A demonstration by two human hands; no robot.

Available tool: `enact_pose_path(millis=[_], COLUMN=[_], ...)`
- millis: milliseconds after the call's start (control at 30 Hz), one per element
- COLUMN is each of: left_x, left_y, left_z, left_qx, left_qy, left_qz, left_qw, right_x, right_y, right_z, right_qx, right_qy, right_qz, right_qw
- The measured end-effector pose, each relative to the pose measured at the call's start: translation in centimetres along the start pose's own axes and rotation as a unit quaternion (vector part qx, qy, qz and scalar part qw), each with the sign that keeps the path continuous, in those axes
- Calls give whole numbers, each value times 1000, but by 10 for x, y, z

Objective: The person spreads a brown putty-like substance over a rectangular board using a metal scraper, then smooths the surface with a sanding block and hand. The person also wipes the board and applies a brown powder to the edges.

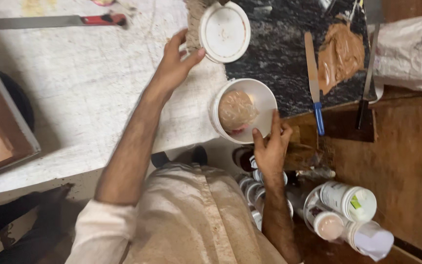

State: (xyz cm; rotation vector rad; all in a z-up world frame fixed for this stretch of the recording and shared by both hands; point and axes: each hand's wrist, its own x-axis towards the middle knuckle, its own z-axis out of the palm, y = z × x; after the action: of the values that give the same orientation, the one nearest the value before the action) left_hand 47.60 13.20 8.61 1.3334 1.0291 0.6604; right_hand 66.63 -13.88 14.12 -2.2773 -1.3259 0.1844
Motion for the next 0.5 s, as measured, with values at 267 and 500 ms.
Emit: enact_pose_path(millis=[267, 500], left_x=[-127, -139], left_y=[19, 33], left_z=[77, 55], left_qx=[70, 58], left_qy=[-103, 24], left_qz=[-97, 41], left_qw=[987, 997], right_x=[64, 84], right_y=[-46, -50], right_z=[-8, -47], right_qx=[-72, 77], right_qy=[-136, -23], right_qz=[-160, -194], right_qw=[975, 978])
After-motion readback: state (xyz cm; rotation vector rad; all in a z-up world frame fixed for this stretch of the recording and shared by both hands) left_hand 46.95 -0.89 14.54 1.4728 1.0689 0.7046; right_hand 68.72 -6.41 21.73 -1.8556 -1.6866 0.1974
